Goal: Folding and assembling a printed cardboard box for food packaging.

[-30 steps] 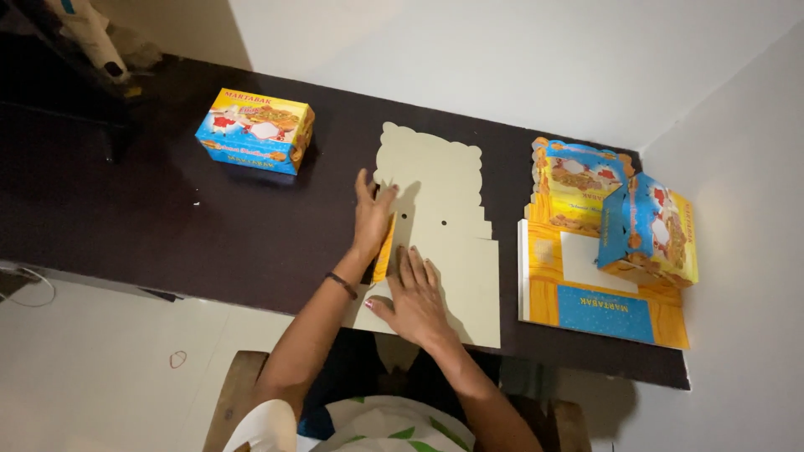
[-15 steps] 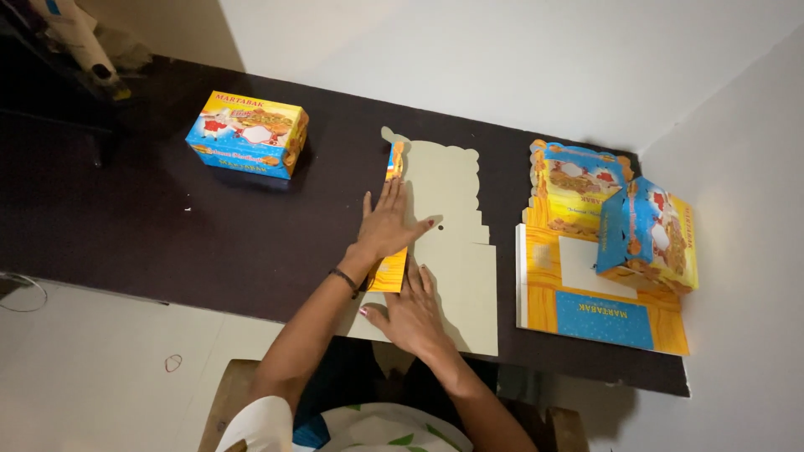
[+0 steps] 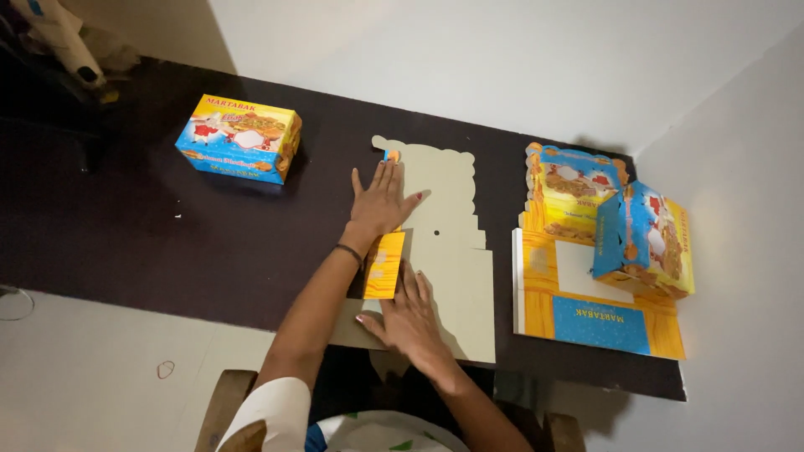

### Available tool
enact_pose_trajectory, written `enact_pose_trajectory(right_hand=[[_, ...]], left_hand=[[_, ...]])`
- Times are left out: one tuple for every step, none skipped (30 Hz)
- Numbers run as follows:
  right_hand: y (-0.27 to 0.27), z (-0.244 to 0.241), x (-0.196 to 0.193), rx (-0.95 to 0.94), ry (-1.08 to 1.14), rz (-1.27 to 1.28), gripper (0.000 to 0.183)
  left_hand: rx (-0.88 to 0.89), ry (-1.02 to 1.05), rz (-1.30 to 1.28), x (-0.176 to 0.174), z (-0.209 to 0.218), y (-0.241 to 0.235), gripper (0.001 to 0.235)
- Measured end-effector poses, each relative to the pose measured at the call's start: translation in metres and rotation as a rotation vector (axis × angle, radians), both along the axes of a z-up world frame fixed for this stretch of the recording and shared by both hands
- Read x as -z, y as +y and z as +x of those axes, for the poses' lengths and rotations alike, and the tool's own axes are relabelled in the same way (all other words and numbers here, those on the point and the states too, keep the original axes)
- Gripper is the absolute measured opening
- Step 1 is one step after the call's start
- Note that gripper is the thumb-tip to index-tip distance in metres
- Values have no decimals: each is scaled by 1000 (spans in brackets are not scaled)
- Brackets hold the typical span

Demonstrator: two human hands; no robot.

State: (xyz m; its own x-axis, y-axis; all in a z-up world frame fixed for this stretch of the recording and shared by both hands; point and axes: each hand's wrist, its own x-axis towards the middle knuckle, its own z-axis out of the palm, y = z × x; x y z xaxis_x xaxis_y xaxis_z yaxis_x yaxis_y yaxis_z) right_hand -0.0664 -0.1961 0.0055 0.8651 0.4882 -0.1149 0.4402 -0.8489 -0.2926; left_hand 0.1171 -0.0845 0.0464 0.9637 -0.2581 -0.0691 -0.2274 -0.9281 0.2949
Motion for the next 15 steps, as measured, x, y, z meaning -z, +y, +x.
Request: enact_pose_trajectory(right_hand=[[-1, 2, 5, 1, -1, 0, 80], [-2, 3, 11, -4, -30, -19, 79], [-3, 4, 17, -9, -60, -37, 78], [-2, 1, 14, -11, -57, -35, 78], [-1, -2, 11, -11, -62, -39, 76], [-2, 0, 6, -12, -77, -46, 75], [-1, 1, 5, -13, -83, -47, 75], [0, 0, 3, -8, -50, -56, 75], [0, -1, 3, -3, -17, -65, 76], [2, -3, -8, 0, -18, -68, 76], [3, -4, -19, 0, -21, -63, 76], [5, -6, -29, 2, -23, -59, 76], [3, -5, -28, 8, -23, -63, 76], [4, -4, -27, 17, 4, -36, 80], [4, -4, -26, 26, 31, -9, 84]], left_hand=[[1, -1, 0, -6, -2, -2, 85], [-12, -2, 24, -12, -6, -4, 84], [-25, -2, 49, -17, -9, -5, 82], [-26, 1, 51, -16, -10, -6, 82], [-32, 8, 69, -15, -10, -6, 83], [-37, 6, 84, -17, -7, -8, 83], [-39, 1, 83, -21, -8, -7, 83], [-59, 5, 44, -24, -11, -7, 82], [-79, 9, 5, -26, -14, -8, 80], [-76, 7, 2, -22, -9, -5, 80], [-173, 10, -47, -18, -3, -1, 82], [-268, 16, -97, -14, 2, 1, 84], [-263, 17, -100, -15, 7, 0, 84], [-217, 39, -111, -16, 10, 1, 87], [-171, 61, -121, -17, 13, 2, 91]])
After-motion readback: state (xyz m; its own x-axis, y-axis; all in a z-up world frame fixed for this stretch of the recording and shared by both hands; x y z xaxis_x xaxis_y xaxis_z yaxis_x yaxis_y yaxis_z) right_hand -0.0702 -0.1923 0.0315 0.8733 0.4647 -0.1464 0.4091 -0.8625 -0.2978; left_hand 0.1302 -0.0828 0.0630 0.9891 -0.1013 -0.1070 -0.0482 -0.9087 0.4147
